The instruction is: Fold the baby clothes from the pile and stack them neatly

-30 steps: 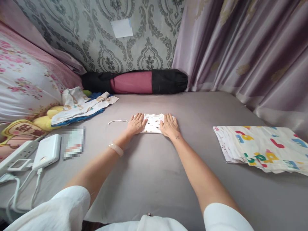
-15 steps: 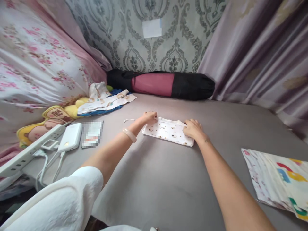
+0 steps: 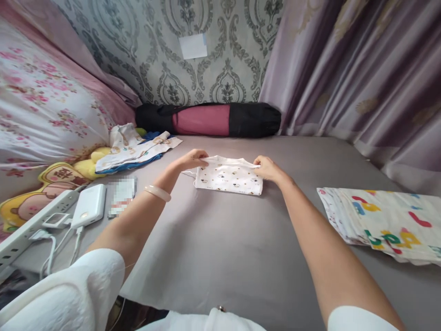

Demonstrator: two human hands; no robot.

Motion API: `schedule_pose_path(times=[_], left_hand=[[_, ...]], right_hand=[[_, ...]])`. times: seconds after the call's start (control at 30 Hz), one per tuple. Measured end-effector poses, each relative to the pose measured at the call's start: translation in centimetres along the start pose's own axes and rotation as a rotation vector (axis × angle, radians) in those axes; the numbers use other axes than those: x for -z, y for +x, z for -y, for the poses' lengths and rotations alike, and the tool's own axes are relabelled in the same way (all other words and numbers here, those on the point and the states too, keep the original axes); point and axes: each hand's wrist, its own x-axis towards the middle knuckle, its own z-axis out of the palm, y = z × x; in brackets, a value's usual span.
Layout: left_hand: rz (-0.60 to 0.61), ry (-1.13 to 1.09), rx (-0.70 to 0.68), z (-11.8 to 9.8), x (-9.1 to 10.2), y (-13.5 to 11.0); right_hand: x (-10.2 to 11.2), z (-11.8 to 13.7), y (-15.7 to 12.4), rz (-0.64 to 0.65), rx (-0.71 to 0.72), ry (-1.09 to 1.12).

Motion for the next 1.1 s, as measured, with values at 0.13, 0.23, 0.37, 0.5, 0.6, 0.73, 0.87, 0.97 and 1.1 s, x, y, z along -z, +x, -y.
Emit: schedule_pose_path(times=[0.13,0.23,0.37,0.5,0.6,0.73,0.87,0.97,1.1], left_hand=[[-0.02,-0.056,-0.102,-1.4,1.9,-1.5],[-0.248,0.084,-0.175,-1.9,1.6,-2.6],[-0.441,0.28,-0.351,-0.8,-1.7,-5.2],[-0.336,0.379,-0.503,0.9,-5.3,-9.0],[-0.243,0.43,-0.529,1.8,-6.8,-11.4],[-0.152,0.442,-0.491,2.5,-7.4,-13.1],[-0.179,0.39,-0.385,1.4,-7.6,-12.5],[-0.281,0.354,-0.305,-0.9,-8.7,-10.7],[-0.252,0.43,-0.24,-3.7,-11.3,-7.7]], right_hand=[[2.3,-0.3,-1.6,-0.11,0.17,0.13],[2.6,-0.4,-3.1,-0.296,0.321,0.082],[0.2,-1.1,-6.5,-0.476,0.496,-0.153],[-3.4,-2.4,-10.7,-0.398,0.6,-0.285],[-5.0,-3.2,-12.9,-0.318,0.642,-0.311],[-5.4,-3.5,-14.1,-0.218,0.614,-0.298],[-5.6,-1.8,-13.4,-0.235,0.498,-0.253],[-6.7,1.5,-11.6,-0.285,0.408,-0.195],[-9.2,5.8,-9.1,-0.234,0.308,-0.232]])
